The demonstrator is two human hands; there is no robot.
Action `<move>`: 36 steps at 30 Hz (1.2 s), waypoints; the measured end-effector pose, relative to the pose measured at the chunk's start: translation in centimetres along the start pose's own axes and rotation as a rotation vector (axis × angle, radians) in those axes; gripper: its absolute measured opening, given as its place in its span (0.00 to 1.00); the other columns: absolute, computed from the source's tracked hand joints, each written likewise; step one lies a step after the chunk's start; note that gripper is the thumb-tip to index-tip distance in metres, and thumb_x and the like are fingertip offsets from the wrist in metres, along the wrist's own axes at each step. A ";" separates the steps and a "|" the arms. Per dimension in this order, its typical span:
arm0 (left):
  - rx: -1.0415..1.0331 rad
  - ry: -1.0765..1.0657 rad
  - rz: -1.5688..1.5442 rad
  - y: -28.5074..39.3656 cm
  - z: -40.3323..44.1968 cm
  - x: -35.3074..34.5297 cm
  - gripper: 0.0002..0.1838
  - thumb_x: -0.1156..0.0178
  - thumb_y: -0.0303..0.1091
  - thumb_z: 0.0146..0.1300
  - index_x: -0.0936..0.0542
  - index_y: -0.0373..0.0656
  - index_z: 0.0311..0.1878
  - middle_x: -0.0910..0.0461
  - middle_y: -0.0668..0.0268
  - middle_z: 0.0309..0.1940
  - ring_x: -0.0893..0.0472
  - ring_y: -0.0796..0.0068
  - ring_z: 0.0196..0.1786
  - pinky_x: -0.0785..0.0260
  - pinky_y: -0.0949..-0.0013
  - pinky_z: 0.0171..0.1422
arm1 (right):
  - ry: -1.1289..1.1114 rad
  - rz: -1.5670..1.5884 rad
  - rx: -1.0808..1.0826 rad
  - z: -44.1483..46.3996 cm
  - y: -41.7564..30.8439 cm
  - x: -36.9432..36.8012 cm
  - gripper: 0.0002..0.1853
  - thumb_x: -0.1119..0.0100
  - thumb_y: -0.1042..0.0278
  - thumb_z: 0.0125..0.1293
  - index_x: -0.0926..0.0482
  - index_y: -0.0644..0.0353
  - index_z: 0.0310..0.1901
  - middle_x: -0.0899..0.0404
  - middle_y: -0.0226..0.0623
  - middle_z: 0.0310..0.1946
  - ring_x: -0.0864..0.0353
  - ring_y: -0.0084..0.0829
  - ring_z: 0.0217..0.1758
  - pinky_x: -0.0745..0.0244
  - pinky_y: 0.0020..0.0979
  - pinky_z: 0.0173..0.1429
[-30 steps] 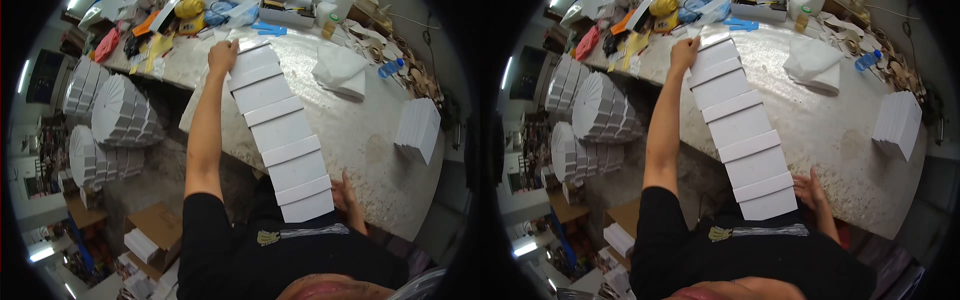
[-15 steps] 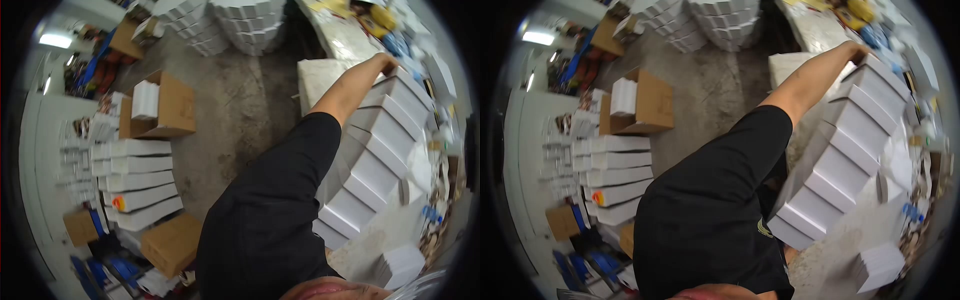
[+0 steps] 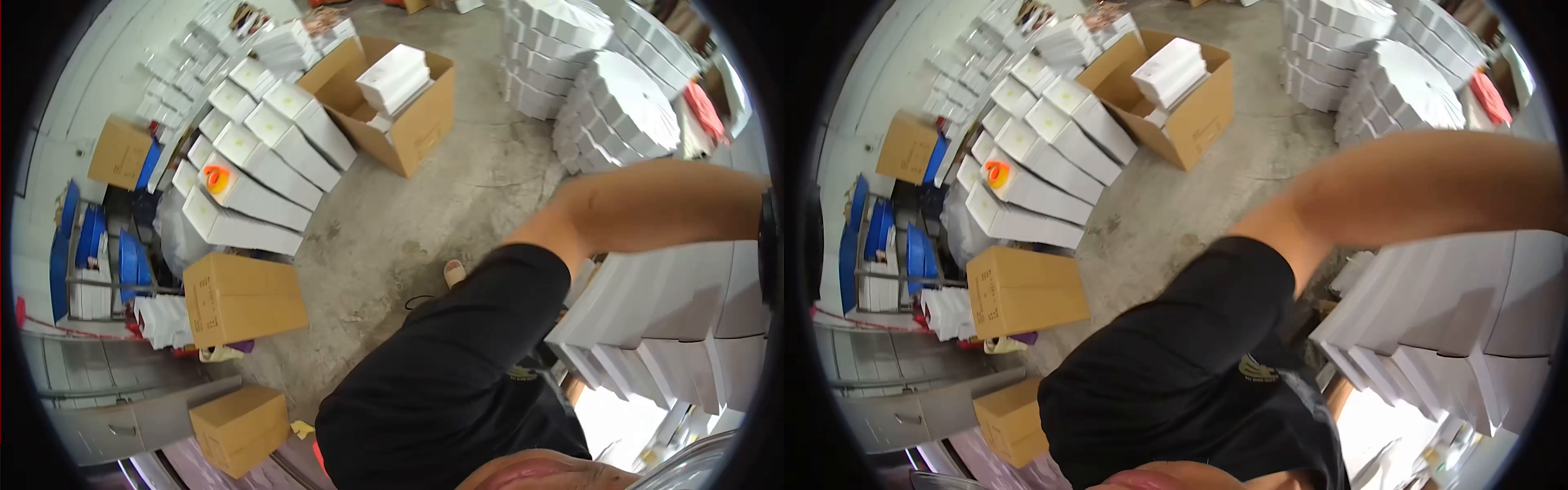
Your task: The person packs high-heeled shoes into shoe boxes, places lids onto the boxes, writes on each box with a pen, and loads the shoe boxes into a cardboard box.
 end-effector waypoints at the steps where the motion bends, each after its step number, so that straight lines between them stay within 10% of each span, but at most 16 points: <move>1: -0.018 0.051 0.044 0.5 -2.2 4.6 0.22 0.45 0.48 0.62 0.25 0.40 0.51 0.20 0.54 0.46 0.22 0.60 0.46 0.30 0.59 0.56 | -0.029 -0.015 -0.018 3.6 0.0 -2.6 0.52 0.62 0.21 0.66 0.37 0.69 0.69 0.29 0.50 0.65 0.26 0.43 0.65 0.30 0.39 0.69; 18: 0.546 1.293 0.807 10.9 -50.7 64.5 0.31 0.49 0.54 0.68 0.30 0.37 0.63 0.23 0.52 0.55 0.25 0.61 0.56 0.35 0.61 0.65 | -0.468 -0.016 -0.257 57.2 5.5 -41.4 0.52 0.64 0.19 0.64 0.37 0.65 0.70 0.29 0.47 0.66 0.26 0.42 0.65 0.29 0.39 0.69; 30: 0.650 1.925 0.692 -0.9 -58.2 79.1 0.38 0.52 0.58 0.71 0.34 0.35 0.71 0.26 0.51 0.61 0.27 0.62 0.64 0.39 0.63 0.71 | -0.643 0.005 -0.640 89.6 21.7 -63.2 0.52 0.65 0.18 0.64 0.37 0.63 0.70 0.29 0.44 0.66 0.26 0.41 0.64 0.28 0.38 0.68; 36: 0.751 1.974 0.383 -11.2 -57.1 85.6 0.44 0.62 0.69 0.72 0.42 0.40 0.76 0.51 0.50 0.74 0.46 0.53 0.75 0.54 0.59 0.79 | -0.637 -0.227 -0.609 97.7 24.8 -64.7 0.53 0.67 0.17 0.63 0.34 0.63 0.69 0.27 0.43 0.65 0.25 0.39 0.64 0.27 0.38 0.67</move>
Point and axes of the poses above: each hand's wrist, its own z-axis towards the middle knuckle, its own x-axis out of the back of the hand, y = z × x, the point moved 4 cm from there along z, towards the middle knuckle
